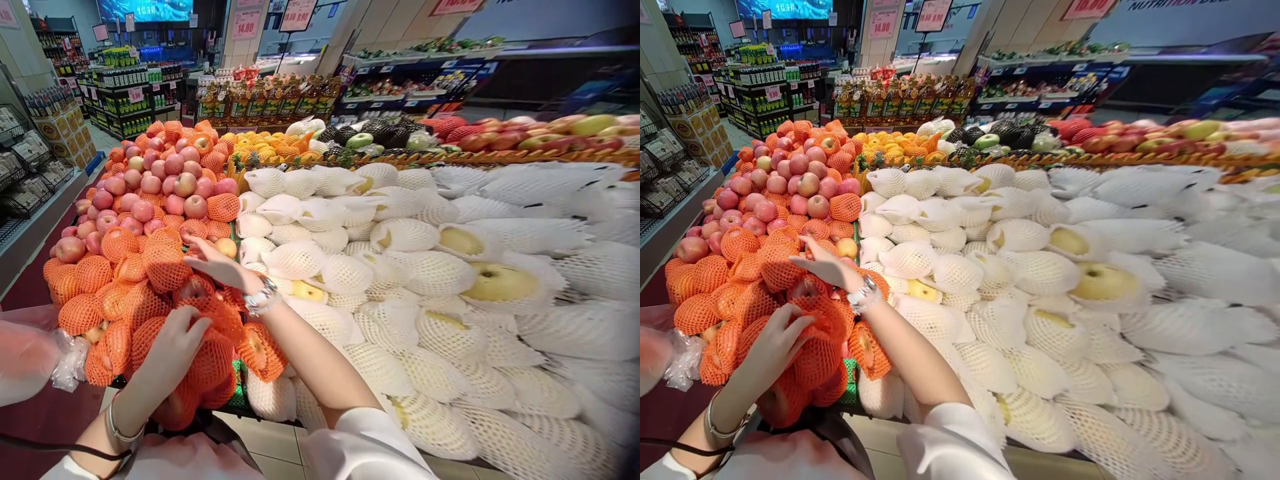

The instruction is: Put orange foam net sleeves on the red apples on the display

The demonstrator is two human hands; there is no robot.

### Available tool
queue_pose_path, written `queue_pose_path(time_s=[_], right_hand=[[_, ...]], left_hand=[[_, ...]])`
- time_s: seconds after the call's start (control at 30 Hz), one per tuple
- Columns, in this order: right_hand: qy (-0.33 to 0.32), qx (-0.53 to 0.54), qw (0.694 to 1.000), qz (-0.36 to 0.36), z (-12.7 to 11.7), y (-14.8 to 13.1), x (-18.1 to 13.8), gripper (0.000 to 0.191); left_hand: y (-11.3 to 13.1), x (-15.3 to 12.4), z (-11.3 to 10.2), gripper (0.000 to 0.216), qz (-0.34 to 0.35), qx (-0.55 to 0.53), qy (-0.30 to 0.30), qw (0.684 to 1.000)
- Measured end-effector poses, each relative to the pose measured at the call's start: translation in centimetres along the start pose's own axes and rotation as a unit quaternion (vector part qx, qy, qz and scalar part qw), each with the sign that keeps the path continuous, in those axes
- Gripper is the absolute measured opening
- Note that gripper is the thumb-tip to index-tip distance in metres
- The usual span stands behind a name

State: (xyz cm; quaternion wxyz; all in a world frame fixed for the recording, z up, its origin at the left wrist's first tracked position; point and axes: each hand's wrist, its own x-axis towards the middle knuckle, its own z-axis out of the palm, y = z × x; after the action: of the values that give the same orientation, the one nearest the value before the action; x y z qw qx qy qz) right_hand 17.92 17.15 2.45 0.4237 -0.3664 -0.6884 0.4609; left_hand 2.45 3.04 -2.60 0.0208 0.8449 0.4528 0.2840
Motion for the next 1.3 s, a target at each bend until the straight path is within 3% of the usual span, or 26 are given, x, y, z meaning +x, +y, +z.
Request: queue_pose_path(time_s=[0.07,0.2,0.3,0.43,0.57,0.67,0.77,1.0,1.13,1.3], right_hand=[[-0.019,0.008,1.000,-0.012,-1.8,-0.7,-2.2,0.053],[0.061,0.039,0.997,-0.021,-3.6,-2.1,-8.2,0.047],[0.054,0.051,0.997,-0.010,-2.7,-2.2,-11.5,0.052],[0.164,0.066,0.980,0.089,-0.6,-1.0,-12.7,0.035],[0.250,0.149,0.951,0.104,1.0,-0.5,-12.4,0.026],[0.257,0.191,0.942,0.098,2.1,-0.7,-12.5,0.026],[0.256,0.160,0.949,0.087,3.1,-0.3,-12.7,0.029],[0.264,0.096,0.958,0.063,3.8,1.6,-13.1,0.028],[0.235,0.097,0.967,0.030,4.6,1.5,-13.5,0.027],[0.159,0.179,0.970,0.047,5.2,1.5,-13.8,0.040]], left_hand=[[0.0,-0.2,-1.0,0.021,0.040,-0.062,0.059,0.996],[-0.1,-0.1,-1.8,0.014,0.063,-0.164,0.199,0.964],[-0.6,0.2,-1.8,0.016,0.049,-0.134,0.217,0.966],[-1.9,0.4,-2.3,0.020,0.076,-0.020,0.263,0.961],[-2.8,0.4,-3.1,0.027,0.046,0.070,0.230,0.969],[-2.2,0.3,-3.4,0.036,-0.013,0.096,0.185,0.978],[-0.9,-0.1,-3.6,0.031,-0.041,0.077,0.149,0.985],[0.5,-1.4,-5.2,0.030,-0.177,0.050,0.181,0.966],[0.5,-1.1,-4.9,0.034,-0.196,-0.011,0.144,0.970],[0.0,-0.8,-3.8,0.025,-0.212,-0.147,0.185,0.948]])
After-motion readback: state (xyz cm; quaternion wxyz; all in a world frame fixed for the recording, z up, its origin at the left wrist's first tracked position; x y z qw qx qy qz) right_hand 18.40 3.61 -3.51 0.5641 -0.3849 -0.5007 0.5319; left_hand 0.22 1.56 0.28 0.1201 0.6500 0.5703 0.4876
